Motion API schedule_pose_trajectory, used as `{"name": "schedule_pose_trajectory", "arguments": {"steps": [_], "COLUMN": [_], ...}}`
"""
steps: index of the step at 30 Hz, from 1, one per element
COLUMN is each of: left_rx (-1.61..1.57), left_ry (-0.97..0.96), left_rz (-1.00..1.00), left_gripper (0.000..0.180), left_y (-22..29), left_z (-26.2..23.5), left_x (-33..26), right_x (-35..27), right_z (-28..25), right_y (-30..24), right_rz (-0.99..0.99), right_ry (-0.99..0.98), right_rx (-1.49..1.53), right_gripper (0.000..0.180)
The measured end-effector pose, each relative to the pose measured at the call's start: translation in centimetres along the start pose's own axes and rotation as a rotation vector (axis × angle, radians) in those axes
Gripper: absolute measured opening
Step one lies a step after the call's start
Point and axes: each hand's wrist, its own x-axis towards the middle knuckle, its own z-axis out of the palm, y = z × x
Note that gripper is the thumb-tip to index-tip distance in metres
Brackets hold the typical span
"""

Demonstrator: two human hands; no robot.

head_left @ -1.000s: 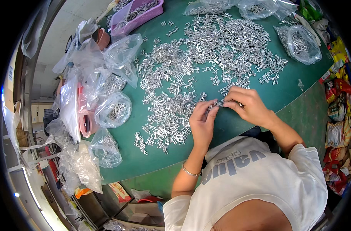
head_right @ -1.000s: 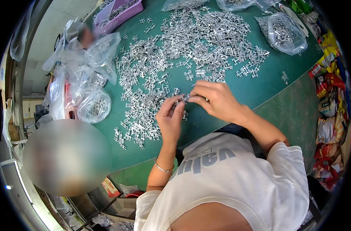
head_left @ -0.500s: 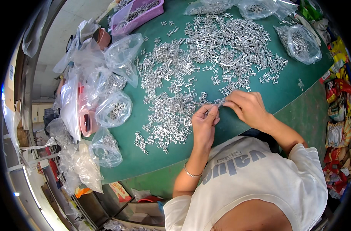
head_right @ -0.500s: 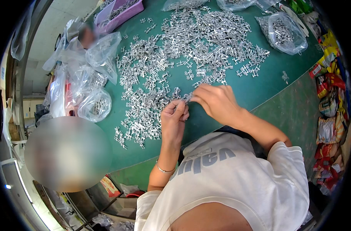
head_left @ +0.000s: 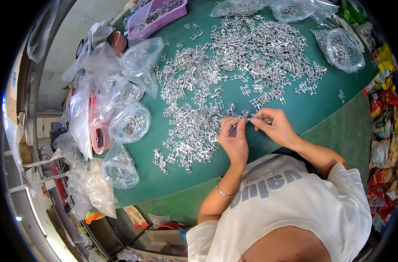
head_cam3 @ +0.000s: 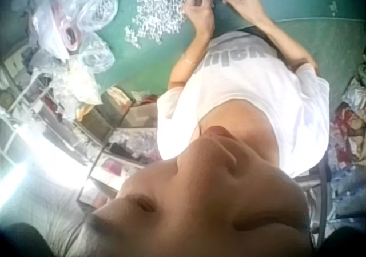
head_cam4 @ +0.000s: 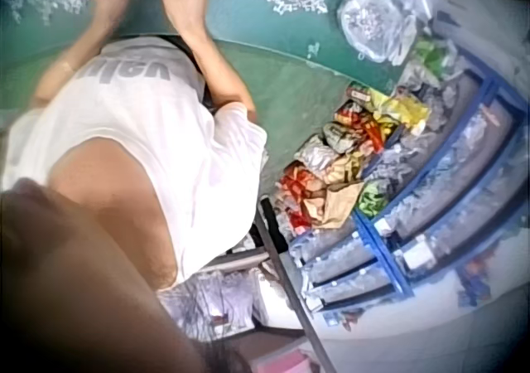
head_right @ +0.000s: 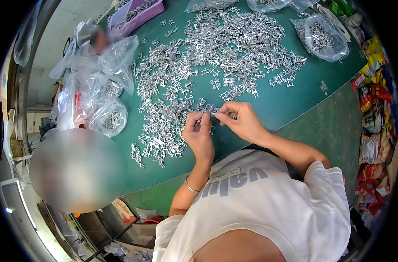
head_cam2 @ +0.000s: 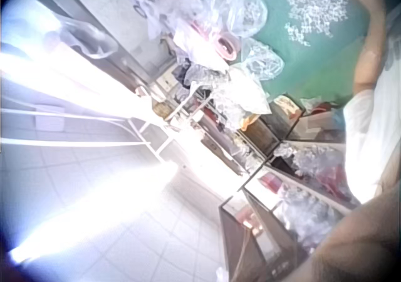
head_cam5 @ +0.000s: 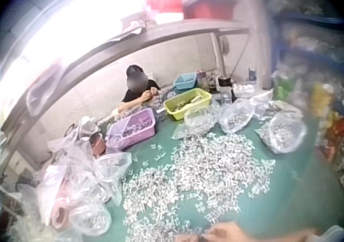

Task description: The person sorts small metal parts by hand, picking them up from a large pile on a green table and placing them into a plastic container.

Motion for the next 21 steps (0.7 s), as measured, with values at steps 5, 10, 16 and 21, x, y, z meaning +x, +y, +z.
{"name": "schedule_pose_trajectory", "arguments": {"steps": [5, 10, 16, 21], "left_rx": [0.06, -0.596, -1.053, -1.136], "left_ry": [-0.025, -0.052, -0.144, -0.189], "left_rz": [0.236, -0.314, -0.528, -0.698], "left_gripper": [0.005, 0.005, 0.015, 0.022], "left_y": [0.3, -0.3, 2.0, 1.5], "left_z": [0.2, -0.5, -2.3, -4.8], "left_x": [0.6, 0.6, 1.5, 1.1], "right_x": [0.4, 0.2, 2.1, 3.4], "right_z": [0.7, 0.1, -1.4, -2.0], "right_y": [1.0, 1.1, 1.8, 0.6], "right_rz": [-0.228, -0.143, -0.434, -0.41], "right_ry": [0.114, 0.014, 0.25, 0.251], "right_rx": [0.141, -0.311, -0.84, -1.069], "right_gripper": [0.013, 0.01, 0.014, 0.022]}}
